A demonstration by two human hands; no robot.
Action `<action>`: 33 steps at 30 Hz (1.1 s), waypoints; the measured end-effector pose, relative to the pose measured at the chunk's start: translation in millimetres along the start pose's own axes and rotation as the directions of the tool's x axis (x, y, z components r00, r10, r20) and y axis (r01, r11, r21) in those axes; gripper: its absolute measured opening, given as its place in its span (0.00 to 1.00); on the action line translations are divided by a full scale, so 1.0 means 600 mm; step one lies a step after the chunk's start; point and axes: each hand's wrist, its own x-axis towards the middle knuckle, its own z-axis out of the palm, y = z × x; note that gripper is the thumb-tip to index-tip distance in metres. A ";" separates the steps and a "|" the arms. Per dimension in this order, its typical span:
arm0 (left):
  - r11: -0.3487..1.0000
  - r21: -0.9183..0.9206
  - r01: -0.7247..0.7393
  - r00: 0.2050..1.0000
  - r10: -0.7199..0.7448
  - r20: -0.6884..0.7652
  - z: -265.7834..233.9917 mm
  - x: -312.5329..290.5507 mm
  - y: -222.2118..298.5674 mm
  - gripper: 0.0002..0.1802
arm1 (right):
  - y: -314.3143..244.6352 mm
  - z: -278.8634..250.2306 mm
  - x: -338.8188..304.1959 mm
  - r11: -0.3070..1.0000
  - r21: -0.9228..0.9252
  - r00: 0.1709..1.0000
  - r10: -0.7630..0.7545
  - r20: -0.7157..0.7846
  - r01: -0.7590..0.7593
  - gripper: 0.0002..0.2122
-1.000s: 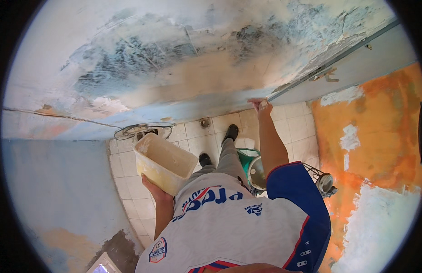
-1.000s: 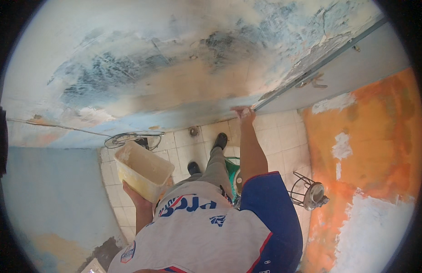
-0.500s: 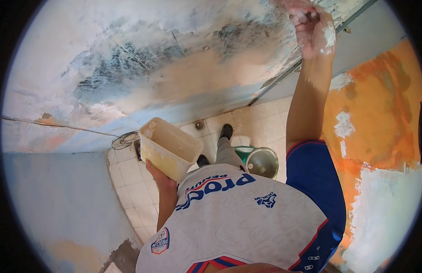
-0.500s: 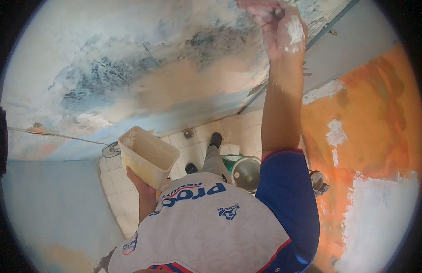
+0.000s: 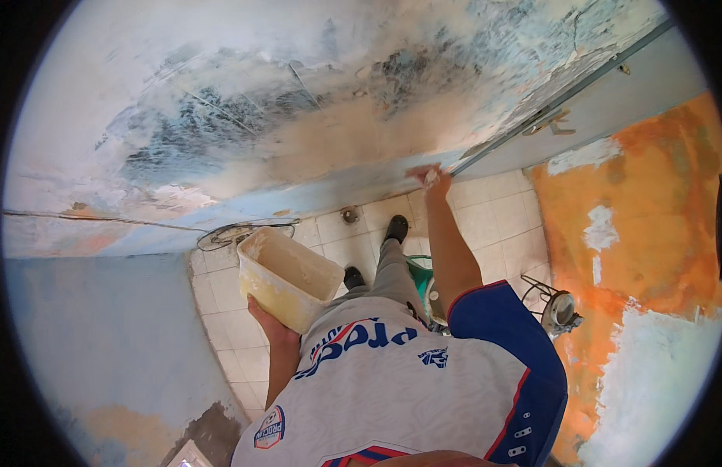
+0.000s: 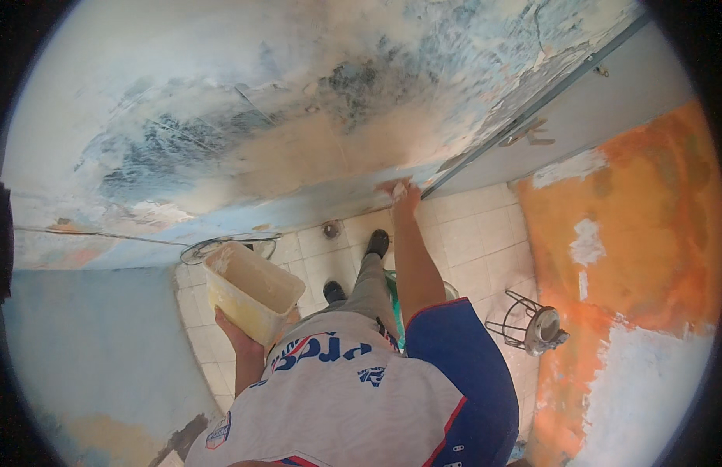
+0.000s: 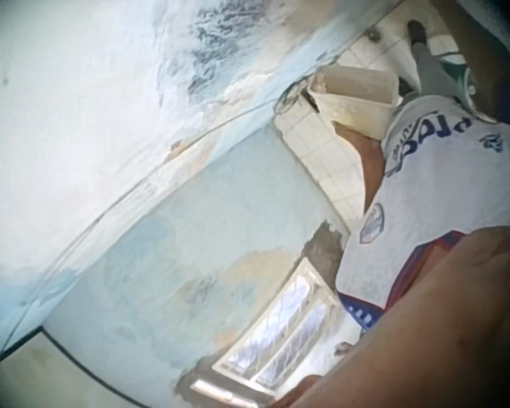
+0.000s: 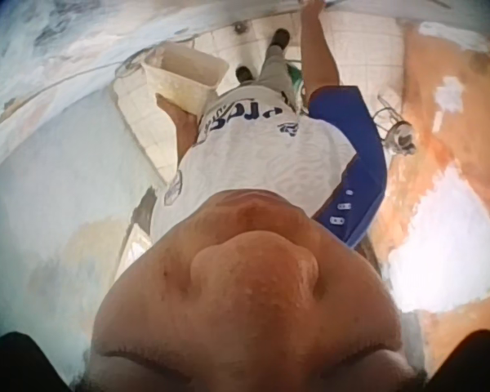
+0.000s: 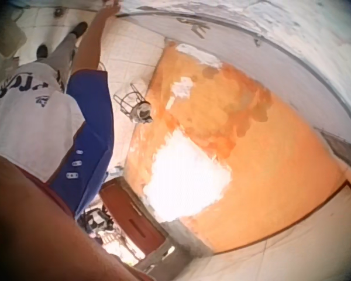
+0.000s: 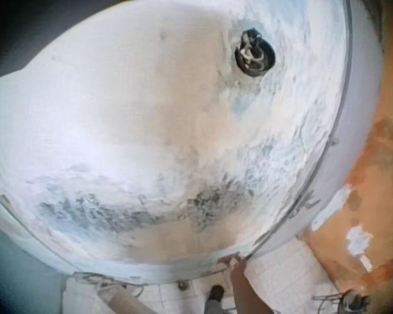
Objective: The person applies putty to a ceiling and upper wall area using a spreader, frequently reloading it from a small bucket.
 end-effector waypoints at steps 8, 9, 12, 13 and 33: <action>0.999 -0.027 -0.021 0.981 0.026 0.194 0.022 0.028 -0.014 0.38 | -0.468 0.260 -0.028 0.929 0.090 0.908 -0.369 0.199 0.358 0.10; 0.999 -0.036 -0.020 0.981 0.027 0.190 0.016 0.031 -0.019 0.38 | -0.530 0.301 -0.062 0.938 0.100 0.915 -0.346 0.208 0.332 0.10; 0.999 -0.016 -0.050 0.966 0.052 0.252 0.028 0.046 -0.027 0.37 | -0.624 0.293 -0.102 0.900 0.265 0.889 -0.404 0.213 0.346 0.11; 0.999 -0.017 -0.043 0.967 0.045 0.252 0.033 0.046 -0.030 0.37 | -0.637 0.282 -0.103 0.869 0.349 0.869 -0.441 0.224 0.351 0.11; 0.993 0.120 -0.014 0.986 -0.006 0.166 0.100 0.024 -0.059 0.38 | -0.427 0.054 0.122 0.978 -0.037 0.961 -0.196 0.195 0.207 0.19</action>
